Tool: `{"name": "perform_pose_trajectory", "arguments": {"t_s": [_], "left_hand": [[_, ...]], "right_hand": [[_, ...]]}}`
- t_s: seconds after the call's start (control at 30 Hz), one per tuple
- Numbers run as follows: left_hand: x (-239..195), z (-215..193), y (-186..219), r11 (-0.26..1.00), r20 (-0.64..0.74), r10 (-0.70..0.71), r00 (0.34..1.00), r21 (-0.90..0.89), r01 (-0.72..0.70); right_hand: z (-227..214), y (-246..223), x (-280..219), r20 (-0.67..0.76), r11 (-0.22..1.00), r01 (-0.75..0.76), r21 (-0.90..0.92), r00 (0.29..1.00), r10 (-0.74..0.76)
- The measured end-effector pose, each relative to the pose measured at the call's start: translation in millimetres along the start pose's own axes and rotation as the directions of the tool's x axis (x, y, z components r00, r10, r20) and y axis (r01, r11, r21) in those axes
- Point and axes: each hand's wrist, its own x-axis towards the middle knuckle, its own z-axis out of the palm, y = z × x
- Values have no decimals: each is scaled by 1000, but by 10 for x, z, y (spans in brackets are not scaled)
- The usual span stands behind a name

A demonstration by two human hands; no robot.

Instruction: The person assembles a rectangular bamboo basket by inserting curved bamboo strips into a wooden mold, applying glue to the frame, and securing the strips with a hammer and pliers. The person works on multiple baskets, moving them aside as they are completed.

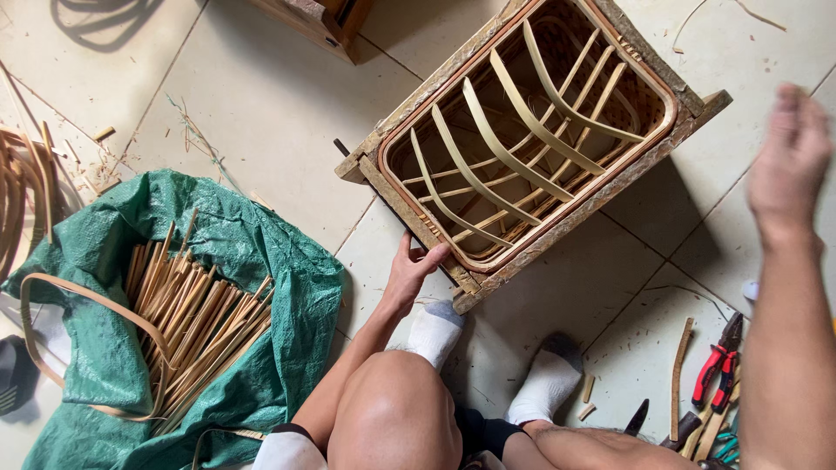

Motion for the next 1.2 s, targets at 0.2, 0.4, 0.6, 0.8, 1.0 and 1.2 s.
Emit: {"name": "perform_pose_trajectory", "arguments": {"t_s": [0.2, 0.4, 0.6, 0.8, 1.0, 1.2], "left_hand": [[193, -367, -14, 998, -16, 13, 1000, -61, -14], [432, -1115, 159, 988, -140, -19, 990, -156, -3], [528, -2039, 724, 988, -204, -135, 970, 43, 147], [973, -3219, 1282, 914, -345, -40, 938, 366, 174], [1754, -4051, 1670, 893, -506, -27, 862, 375, 249], [1573, -3627, 1891, 879, -658, 386, 647, 474, -41]], "right_hand": [[752, 707, 324, 286, 945, -218, -244, 915, 285], [970, 473, -110, 393, 951, -197, -237, 876, 279], [1152, -332, -894, 533, 951, -294, 95, 822, 200], [1594, -1202, -1338, 726, 910, -315, 270, 688, 23], [2121, -1797, -1545, 809, 851, -364, 379, 576, -114], [2050, -1975, -1492, 838, 847, -396, 354, 536, -100]]}}
